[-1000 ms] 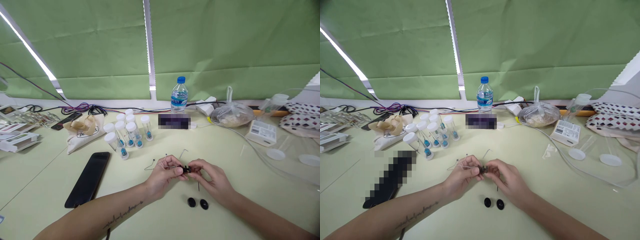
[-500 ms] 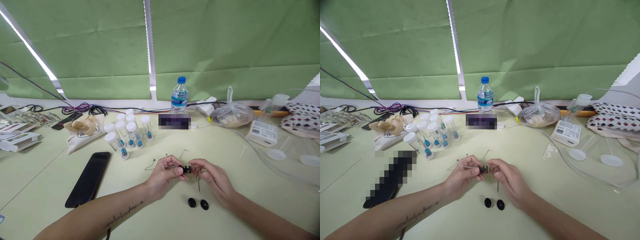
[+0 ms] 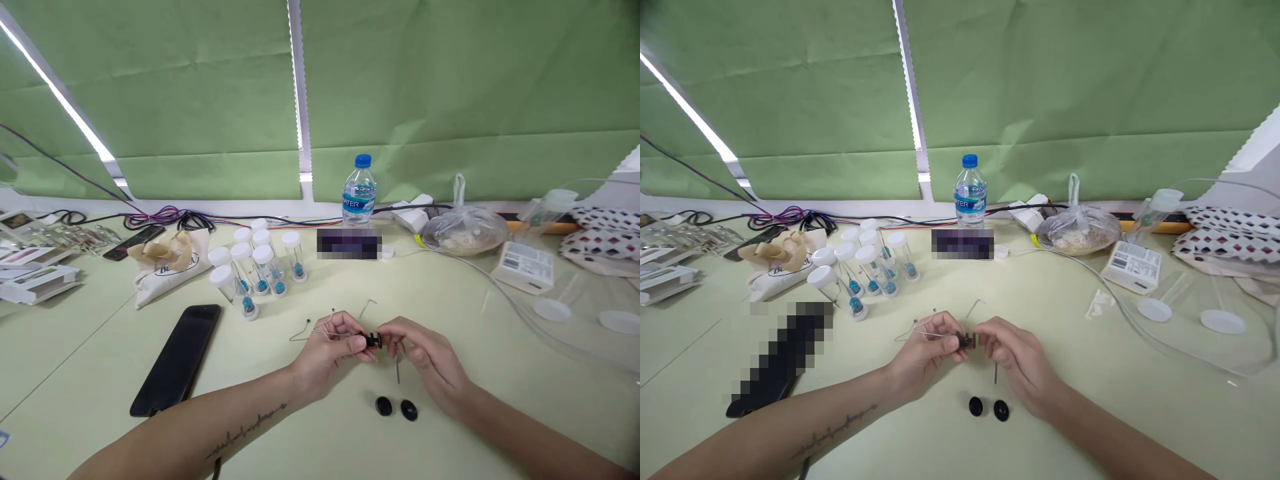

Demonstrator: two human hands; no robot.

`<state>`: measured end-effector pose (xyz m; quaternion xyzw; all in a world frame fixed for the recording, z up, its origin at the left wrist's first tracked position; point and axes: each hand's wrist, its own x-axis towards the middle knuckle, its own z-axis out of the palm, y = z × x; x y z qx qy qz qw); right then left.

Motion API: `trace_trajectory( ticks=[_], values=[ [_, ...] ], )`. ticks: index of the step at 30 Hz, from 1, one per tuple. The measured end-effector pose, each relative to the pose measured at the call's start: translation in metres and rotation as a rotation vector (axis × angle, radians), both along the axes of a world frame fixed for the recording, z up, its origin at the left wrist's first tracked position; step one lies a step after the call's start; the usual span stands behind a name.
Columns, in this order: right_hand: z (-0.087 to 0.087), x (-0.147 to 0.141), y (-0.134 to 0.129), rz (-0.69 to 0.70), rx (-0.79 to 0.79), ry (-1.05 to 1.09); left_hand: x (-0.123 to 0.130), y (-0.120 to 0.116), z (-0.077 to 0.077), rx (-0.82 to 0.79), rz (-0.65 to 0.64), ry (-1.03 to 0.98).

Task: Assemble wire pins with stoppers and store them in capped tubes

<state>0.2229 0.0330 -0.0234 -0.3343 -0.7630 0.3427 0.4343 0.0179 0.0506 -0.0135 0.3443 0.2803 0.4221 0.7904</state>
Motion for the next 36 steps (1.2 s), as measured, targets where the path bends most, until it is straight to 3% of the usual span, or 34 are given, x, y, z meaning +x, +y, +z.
trace_trajectory(
  ticks=[36],
  values=[
    [0.0077,-0.0020,0.0016,-0.019,0.049,-0.033,0.0005,0.0000,-0.0010,-0.004,0.002,0.026]
  ],
)
